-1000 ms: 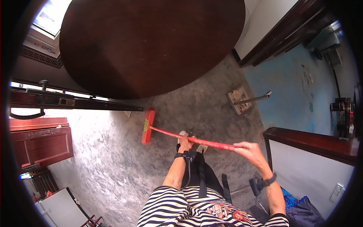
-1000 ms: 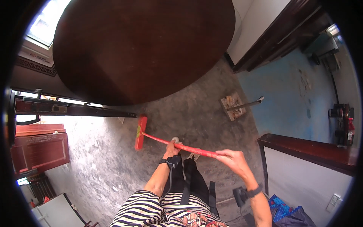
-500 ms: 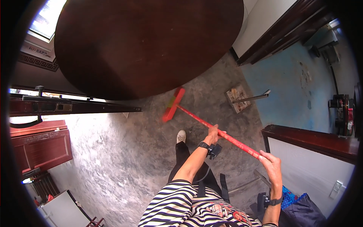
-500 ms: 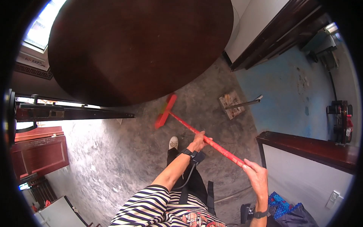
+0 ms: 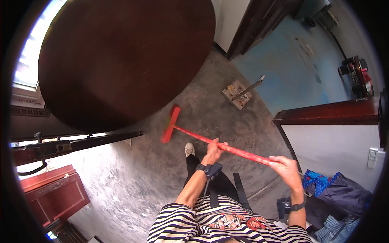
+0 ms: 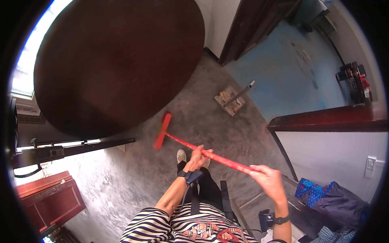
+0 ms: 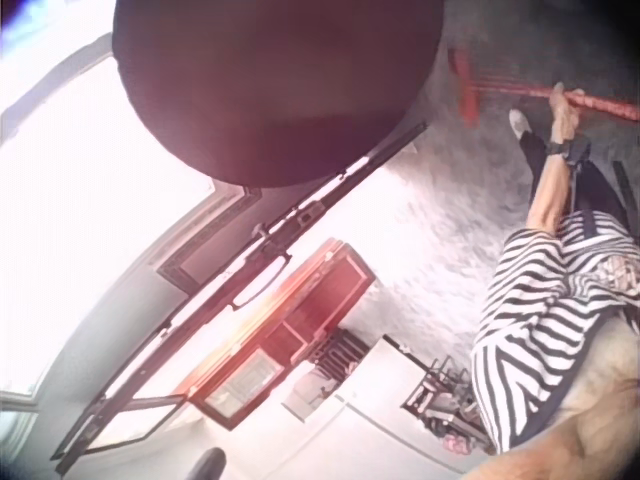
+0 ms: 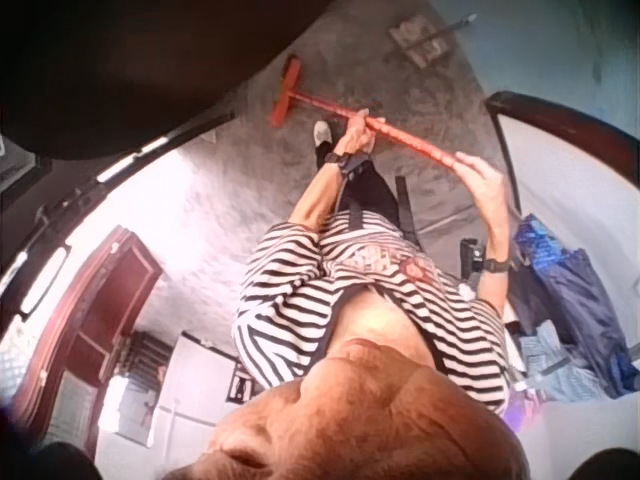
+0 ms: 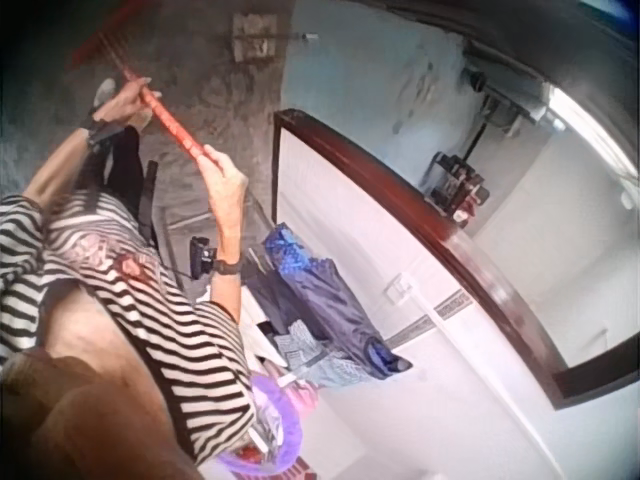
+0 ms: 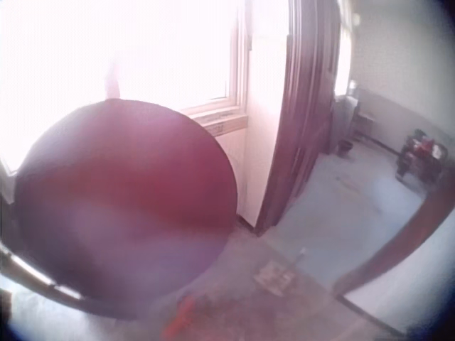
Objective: The person sweeps debris on a blue floor using a red broom and a metal dustpan. They gather dirt into a pile, sweep it into the dustpan, and empty the contents into a nearby trash bin. The person moves around the room to clean different areas, including near a large round table.
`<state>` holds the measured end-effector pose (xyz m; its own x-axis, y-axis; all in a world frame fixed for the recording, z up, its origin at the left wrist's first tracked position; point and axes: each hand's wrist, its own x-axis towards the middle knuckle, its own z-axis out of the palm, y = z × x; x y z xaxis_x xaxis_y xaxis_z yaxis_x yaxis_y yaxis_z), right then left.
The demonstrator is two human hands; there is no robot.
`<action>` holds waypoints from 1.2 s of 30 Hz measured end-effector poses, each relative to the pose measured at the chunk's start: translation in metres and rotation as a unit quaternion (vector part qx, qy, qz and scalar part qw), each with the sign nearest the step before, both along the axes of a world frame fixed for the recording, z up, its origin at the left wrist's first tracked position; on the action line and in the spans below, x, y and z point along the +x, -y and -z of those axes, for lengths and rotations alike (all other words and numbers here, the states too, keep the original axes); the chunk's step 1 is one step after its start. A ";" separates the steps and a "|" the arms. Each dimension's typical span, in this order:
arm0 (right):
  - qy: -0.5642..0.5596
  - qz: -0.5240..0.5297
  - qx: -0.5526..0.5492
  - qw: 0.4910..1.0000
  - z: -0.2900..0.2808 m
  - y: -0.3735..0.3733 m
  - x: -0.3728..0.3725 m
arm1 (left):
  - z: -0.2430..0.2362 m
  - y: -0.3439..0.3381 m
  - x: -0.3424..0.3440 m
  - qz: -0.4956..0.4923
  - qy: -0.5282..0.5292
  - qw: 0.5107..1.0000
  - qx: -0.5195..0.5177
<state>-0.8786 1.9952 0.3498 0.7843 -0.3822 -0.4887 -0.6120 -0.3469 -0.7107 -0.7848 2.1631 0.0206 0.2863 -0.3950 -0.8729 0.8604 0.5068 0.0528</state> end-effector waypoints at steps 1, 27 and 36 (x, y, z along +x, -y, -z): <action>-0.005 -0.001 0.010 1.000 0.008 -0.005 -0.003 | 0.007 -0.007 -0.002 -0.001 -0.014 1.000 0.026; -0.066 0.021 -0.435 0.898 -0.124 0.114 -0.166 | -0.123 0.122 0.008 0.577 0.370 0.727 0.021; -0.431 0.022 -0.546 0.719 -0.058 0.176 -0.241 | -0.087 0.229 0.164 0.467 0.548 0.656 0.227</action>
